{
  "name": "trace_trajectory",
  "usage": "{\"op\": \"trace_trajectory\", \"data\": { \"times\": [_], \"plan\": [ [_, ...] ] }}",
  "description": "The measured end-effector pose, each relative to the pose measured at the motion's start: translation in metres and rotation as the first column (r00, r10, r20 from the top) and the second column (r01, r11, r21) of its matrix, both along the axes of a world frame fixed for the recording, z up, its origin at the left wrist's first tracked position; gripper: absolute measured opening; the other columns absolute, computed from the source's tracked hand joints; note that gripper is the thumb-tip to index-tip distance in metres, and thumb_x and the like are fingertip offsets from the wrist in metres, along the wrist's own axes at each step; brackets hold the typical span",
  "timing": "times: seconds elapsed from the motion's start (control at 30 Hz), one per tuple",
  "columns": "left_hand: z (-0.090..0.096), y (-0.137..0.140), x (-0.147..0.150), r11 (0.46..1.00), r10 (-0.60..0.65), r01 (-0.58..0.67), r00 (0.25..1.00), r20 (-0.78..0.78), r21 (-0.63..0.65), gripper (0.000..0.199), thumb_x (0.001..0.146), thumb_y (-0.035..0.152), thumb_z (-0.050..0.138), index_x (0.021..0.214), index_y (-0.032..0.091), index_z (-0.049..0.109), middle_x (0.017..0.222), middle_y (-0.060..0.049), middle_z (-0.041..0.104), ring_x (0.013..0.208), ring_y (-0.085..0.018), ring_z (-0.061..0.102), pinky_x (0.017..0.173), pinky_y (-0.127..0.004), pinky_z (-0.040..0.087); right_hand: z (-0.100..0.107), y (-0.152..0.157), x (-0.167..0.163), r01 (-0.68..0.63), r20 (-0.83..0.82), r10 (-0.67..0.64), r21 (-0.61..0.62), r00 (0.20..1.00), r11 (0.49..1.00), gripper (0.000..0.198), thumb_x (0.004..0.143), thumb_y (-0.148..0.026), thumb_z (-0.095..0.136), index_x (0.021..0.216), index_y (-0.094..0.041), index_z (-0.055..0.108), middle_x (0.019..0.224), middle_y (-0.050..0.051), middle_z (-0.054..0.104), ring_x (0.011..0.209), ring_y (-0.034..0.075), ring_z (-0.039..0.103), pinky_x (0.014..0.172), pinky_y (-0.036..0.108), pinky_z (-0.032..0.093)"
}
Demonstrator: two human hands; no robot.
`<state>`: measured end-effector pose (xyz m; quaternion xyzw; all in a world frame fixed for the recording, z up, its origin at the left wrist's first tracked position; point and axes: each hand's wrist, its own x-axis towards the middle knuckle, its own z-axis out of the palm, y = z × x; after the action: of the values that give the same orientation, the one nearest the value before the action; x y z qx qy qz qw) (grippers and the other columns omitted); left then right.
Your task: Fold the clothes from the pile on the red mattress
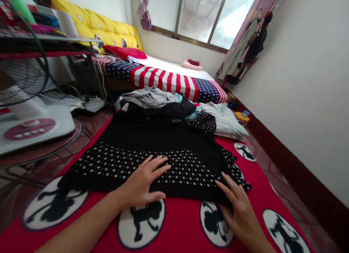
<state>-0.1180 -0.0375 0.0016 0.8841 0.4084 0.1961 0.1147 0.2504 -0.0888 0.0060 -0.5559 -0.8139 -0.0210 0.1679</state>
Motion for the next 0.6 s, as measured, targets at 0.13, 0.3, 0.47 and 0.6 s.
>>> {"op": "trace_trajectory", "data": {
  "times": [0.13,0.3,0.47,0.6],
  "plan": [
    [0.004,-0.024,-0.046,0.999,0.035,-0.033,0.987,-0.158,0.016,0.076,0.072,0.014,0.056,0.143,0.032,0.037,0.155,-0.001,0.031,0.143,-0.025,0.026,0.118,-0.051,0.015,-0.014,0.014,0.006,-0.079,0.100,0.077,0.018,0.992,0.997,0.073,0.077,-0.007,0.039,0.145,-0.031,0.034,0.154,0.005,0.032,0.142,0.028,0.027,0.109,0.060,0.028],
    [0.001,-0.026,-0.114,0.955,0.296,-0.275,0.910,-0.290,0.112,0.087,0.061,-0.003,0.041,0.142,0.030,0.041,0.153,0.000,0.035,0.143,-0.022,0.027,0.117,-0.050,0.023,-0.029,0.036,0.016,-0.111,0.060,0.105,0.097,0.993,0.989,0.079,0.070,0.002,0.034,0.142,-0.030,0.041,0.147,0.002,0.044,0.136,0.023,0.040,0.106,0.048,0.039],
    [0.005,-0.025,-0.135,0.946,0.324,-0.317,0.910,-0.258,0.068,0.088,0.059,-0.008,0.034,0.135,0.033,0.050,0.148,0.007,0.041,0.139,-0.018,0.033,0.115,-0.041,0.032,-0.022,0.039,0.016,-0.141,-0.041,0.149,0.148,0.988,0.979,0.081,0.063,0.002,0.033,0.135,-0.030,0.052,0.143,-0.002,0.049,0.128,0.019,0.050,0.101,0.037,0.047],
    [0.018,-0.038,-0.136,0.955,0.274,-0.294,0.931,-0.240,-0.050,0.091,0.056,-0.005,0.036,0.134,0.039,0.050,0.146,0.013,0.042,0.135,-0.018,0.041,0.114,-0.038,0.034,-0.003,0.025,0.024,-0.167,-0.048,0.173,0.122,0.984,0.978,0.076,0.067,0.000,0.035,0.133,-0.035,0.054,0.141,-0.005,0.051,0.122,0.018,0.056,0.097,0.031,0.051]
  ]
}}
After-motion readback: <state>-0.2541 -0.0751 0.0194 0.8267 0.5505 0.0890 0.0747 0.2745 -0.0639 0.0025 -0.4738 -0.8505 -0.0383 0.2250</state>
